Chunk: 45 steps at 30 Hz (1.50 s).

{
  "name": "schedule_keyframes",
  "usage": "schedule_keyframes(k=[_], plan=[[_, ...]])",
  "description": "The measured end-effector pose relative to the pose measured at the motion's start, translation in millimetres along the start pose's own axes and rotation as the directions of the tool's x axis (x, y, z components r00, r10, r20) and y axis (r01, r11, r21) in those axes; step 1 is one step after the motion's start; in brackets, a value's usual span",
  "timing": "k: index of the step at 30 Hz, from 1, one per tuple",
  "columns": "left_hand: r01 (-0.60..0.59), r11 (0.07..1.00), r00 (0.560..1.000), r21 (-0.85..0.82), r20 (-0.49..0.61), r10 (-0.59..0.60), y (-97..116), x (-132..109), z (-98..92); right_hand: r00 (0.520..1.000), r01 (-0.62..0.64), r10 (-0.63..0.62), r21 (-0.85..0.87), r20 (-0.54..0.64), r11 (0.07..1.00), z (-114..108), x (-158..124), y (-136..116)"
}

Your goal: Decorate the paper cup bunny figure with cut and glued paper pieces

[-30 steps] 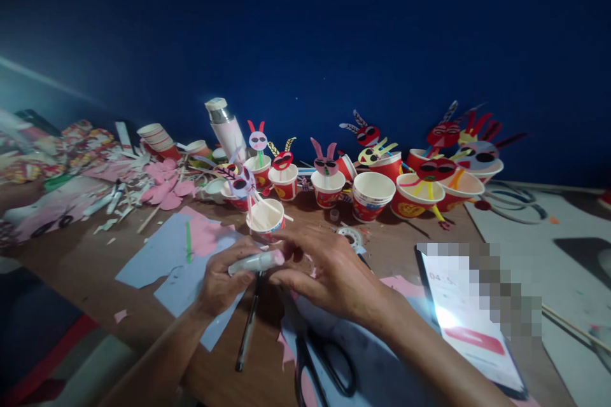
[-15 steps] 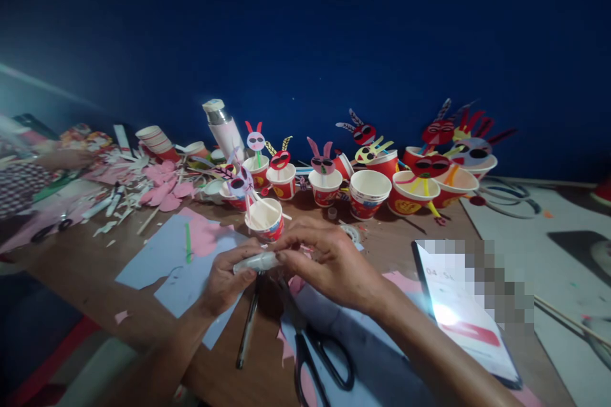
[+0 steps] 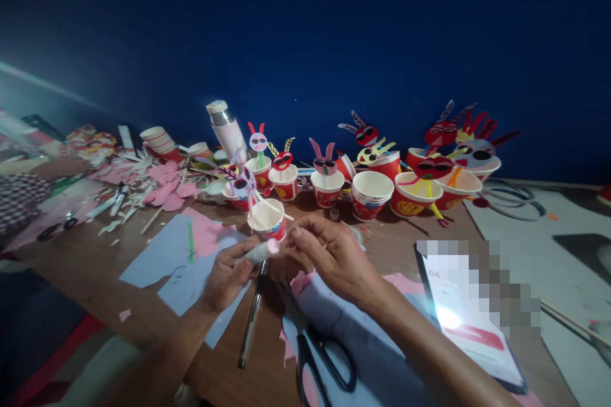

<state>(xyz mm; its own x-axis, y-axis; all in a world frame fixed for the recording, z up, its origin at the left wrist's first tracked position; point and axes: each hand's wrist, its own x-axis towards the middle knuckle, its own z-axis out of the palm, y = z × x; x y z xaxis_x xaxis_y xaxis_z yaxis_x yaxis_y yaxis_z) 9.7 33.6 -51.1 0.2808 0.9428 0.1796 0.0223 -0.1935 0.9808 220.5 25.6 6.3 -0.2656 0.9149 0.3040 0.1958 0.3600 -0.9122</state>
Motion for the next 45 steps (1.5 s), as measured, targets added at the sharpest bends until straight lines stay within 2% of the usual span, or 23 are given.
schedule_keyframes(k=[6,12,17,26,32,38,41,45], plan=[[0.076,0.976,0.997,-0.205,-0.016,-0.081,-7.1,1.2,-0.1,0.999,-0.050,0.049,0.056,0.017,0.997,3.1,-0.4,3.9],[0.123,0.951,0.992,-0.284,0.015,-0.124,-4.6,1.6,0.7,0.999,0.003,-0.008,-0.110,-0.043,0.994,5.1,0.8,-2.5],[0.139,0.957,0.990,-0.256,0.037,-0.133,-4.2,1.3,0.9,0.989,0.099,-0.116,-0.165,-0.097,0.981,5.6,0.8,-1.9],[0.117,0.990,0.992,-0.077,0.051,-0.114,-1.2,0.1,1.3,0.982,0.155,-0.173,-0.213,-0.070,0.965,8.0,0.4,0.1],[0.081,0.996,0.994,-0.036,0.071,-0.079,6.6,0.3,3.2,0.980,0.169,-0.190,-0.250,-0.064,0.953,7.2,-0.5,1.1],[0.096,0.995,0.994,-0.016,0.049,-0.095,2.9,-0.4,2.5,0.987,0.096,-0.132,-0.329,-0.088,0.939,6.5,-0.7,3.2],[0.103,0.994,0.994,-0.019,0.043,-0.102,1.9,0.0,2.3,0.978,0.141,-0.184,-0.346,-0.096,0.928,6.2,-1.0,6.9],[0.131,0.990,0.991,-0.060,0.046,-0.128,2.9,1.0,3.1,0.951,0.260,-0.304,-0.377,-0.062,0.889,7.0,-1.0,8.2]])
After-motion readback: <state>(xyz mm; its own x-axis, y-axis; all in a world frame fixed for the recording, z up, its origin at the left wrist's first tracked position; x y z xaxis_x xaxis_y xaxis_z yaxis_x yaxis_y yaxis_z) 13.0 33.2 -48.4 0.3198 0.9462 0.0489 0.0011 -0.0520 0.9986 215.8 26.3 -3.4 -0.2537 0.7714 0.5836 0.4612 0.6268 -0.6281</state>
